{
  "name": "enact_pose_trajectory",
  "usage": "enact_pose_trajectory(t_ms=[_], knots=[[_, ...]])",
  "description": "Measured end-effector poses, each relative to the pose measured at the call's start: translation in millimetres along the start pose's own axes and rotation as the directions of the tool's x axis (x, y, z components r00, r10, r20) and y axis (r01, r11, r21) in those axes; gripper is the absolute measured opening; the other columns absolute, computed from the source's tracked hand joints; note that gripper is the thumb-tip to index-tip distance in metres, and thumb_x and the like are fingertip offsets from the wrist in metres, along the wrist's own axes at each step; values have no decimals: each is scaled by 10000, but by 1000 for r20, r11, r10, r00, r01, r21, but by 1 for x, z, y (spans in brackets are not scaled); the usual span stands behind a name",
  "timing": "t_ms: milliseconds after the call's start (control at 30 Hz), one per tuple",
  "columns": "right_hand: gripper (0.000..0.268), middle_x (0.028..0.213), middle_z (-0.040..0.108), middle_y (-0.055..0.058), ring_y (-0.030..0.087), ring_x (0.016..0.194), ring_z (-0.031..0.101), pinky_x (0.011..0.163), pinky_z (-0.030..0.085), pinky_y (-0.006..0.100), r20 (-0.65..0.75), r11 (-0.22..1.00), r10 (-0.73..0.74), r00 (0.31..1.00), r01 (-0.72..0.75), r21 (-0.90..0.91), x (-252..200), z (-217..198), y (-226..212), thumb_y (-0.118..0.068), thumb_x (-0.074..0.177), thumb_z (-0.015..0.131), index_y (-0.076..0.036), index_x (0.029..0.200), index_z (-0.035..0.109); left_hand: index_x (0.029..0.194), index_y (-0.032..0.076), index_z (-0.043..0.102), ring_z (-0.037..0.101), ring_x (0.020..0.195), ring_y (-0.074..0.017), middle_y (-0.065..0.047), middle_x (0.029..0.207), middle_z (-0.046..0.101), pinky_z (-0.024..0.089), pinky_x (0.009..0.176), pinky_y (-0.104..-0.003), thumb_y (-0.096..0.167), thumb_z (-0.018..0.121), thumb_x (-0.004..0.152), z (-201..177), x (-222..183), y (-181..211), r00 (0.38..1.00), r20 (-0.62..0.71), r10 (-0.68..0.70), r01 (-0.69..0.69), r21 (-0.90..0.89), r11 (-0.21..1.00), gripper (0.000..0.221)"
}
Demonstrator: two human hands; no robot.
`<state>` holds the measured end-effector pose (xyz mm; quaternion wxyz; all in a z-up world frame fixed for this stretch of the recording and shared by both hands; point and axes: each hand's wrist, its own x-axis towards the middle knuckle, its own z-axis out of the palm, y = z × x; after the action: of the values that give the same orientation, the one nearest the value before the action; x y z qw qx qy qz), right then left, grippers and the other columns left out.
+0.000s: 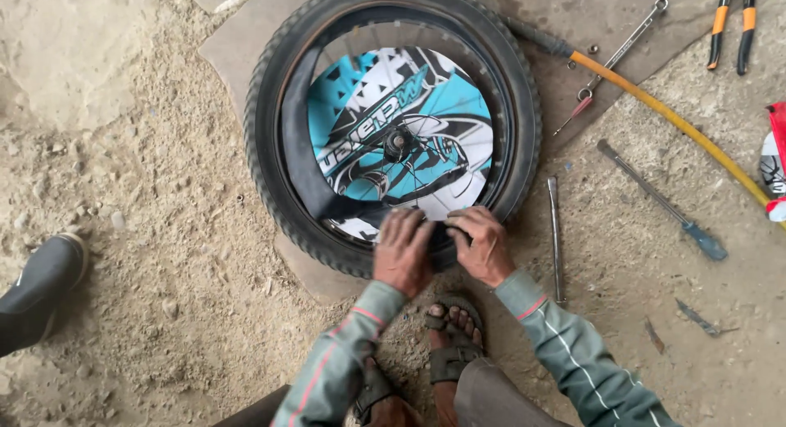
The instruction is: Repairing a bicycle tire and replacing or fixing the inner tube.
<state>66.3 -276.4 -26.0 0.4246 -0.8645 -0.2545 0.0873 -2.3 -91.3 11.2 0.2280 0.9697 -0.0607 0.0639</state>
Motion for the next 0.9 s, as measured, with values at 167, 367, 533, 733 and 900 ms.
enact_pose_trajectory(t_ms=[167,367,533,733,900], knots=[[357,1166,715,148,337,1161,610,1041,467,498,5,978,-120,993,119,-172,6,-5,-10,-184,805,823,-10,1104,734,1311,3,602,536,1288,-380,-217,1320,606,358,1156,-522,81,626,769,-24,1,-34,980,92,178,-186,89,979,548],[408,1123,702,112,287,1089,579,992,431,467,129,959,-136,982,164,-233,12,-9,-9,-217,764,858,-18,1099,738,1262,-20,628,563,1208,-352,-174,1201,616,410,1109,-489,112,614,848,-11,6,-41,952,170,255,-275,111,955,434],[269,1077,694,92,270,1071,578,985,428,458,179,951,-182,967,219,-218,5,5,9,-197,784,842,-51,988,745,1107,41,667,571,1123,-323,-134,1091,610,434,1030,-471,134,639,845,-17,1,-38,950,251,184,-199,37,979,280],[176,1038,633,74,246,1051,558,984,424,437,251,885,-262,932,336,-321,-5,-2,3,-193,912,771,-80,1040,728,1080,49,671,526,1084,-322,-147,1089,572,408,955,-482,196,696,812,-18,-20,-26,959,264,101,-110,19,994,306],[691,1062,554,166,333,1025,538,932,420,522,380,781,-401,834,528,-333,5,-37,-35,-409,609,833,-21,1137,614,1153,-57,610,511,1023,-368,-211,1074,550,403,892,-486,324,783,667,-32,-20,-9,951,287,111,-130,48,990,641]])
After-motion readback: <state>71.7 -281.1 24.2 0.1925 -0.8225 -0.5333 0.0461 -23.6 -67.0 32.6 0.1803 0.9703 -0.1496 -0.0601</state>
